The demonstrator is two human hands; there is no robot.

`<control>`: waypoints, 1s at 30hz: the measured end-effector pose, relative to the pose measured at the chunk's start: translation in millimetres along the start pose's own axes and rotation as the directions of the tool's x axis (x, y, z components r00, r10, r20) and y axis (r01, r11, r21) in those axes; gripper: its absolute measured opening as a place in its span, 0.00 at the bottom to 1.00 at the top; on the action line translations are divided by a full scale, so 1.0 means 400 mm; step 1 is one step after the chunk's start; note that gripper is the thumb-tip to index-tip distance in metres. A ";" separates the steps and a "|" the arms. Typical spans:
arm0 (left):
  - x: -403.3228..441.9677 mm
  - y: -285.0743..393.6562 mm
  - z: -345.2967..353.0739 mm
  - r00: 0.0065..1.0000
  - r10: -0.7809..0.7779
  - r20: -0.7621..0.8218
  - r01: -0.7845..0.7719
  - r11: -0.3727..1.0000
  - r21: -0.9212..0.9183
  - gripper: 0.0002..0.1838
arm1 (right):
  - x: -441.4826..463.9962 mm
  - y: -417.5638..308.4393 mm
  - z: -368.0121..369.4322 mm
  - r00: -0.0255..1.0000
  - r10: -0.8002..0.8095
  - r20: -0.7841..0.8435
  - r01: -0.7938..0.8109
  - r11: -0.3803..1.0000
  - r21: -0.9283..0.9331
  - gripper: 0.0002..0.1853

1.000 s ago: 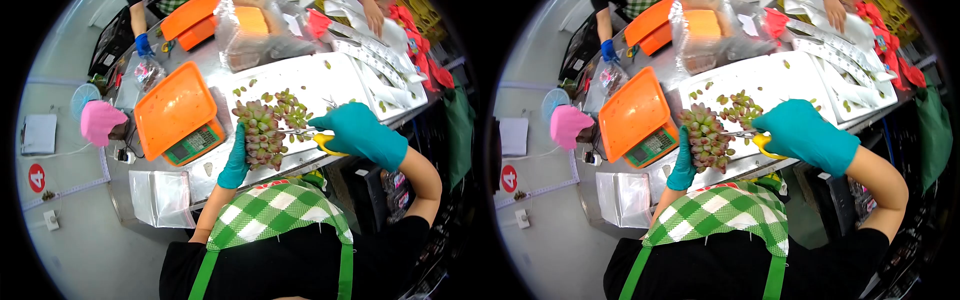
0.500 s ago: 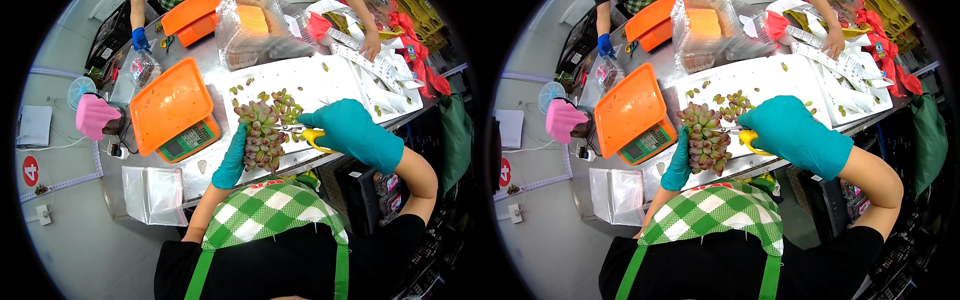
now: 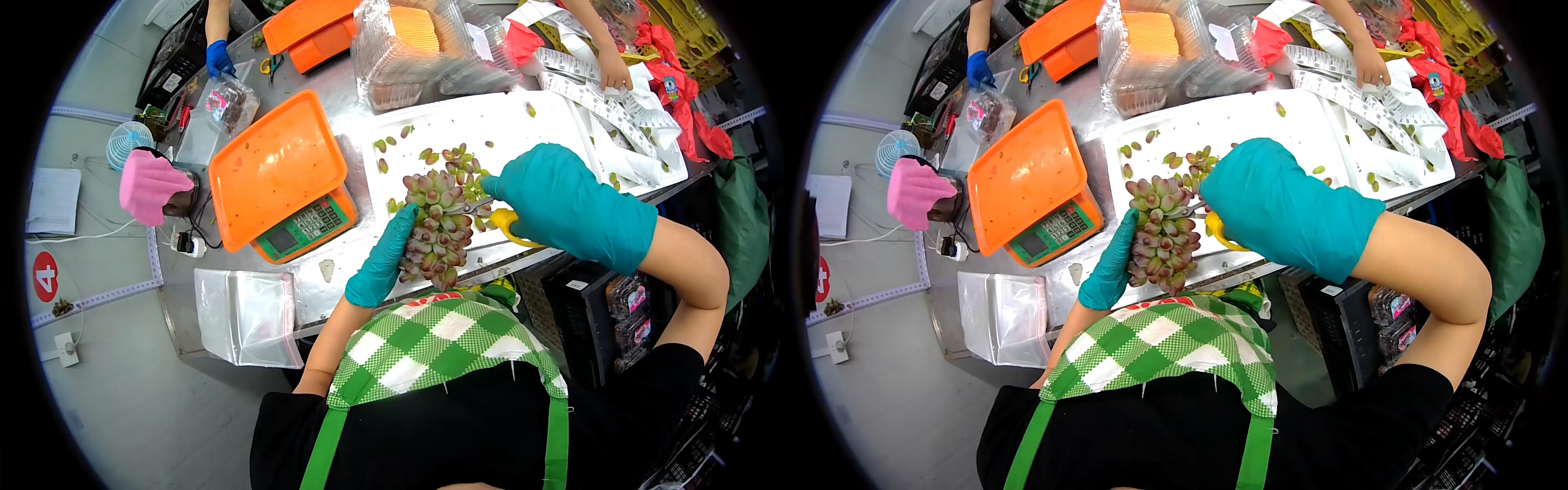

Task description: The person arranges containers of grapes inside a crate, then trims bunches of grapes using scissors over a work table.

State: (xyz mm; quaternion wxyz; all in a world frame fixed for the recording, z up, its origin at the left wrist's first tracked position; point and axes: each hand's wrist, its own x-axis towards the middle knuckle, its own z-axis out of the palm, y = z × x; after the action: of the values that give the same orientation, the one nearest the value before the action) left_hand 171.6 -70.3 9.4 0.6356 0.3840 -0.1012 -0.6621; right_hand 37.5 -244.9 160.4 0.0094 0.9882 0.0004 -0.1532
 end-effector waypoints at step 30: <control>0.010 0.020 -0.064 0.991 0.123 0.049 -0.109 0.968 -0.226 0.36 | 0.024 0.091 0.100 0.951 0.303 0.056 -0.194 0.448 0.873 0.24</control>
State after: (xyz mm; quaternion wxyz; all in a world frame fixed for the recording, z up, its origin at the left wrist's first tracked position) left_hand 194.4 -66.1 -4.5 0.7087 0.2830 -0.0684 -0.6427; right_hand 34.6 -282.2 120.1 -0.4684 0.8521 -0.2209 -0.0755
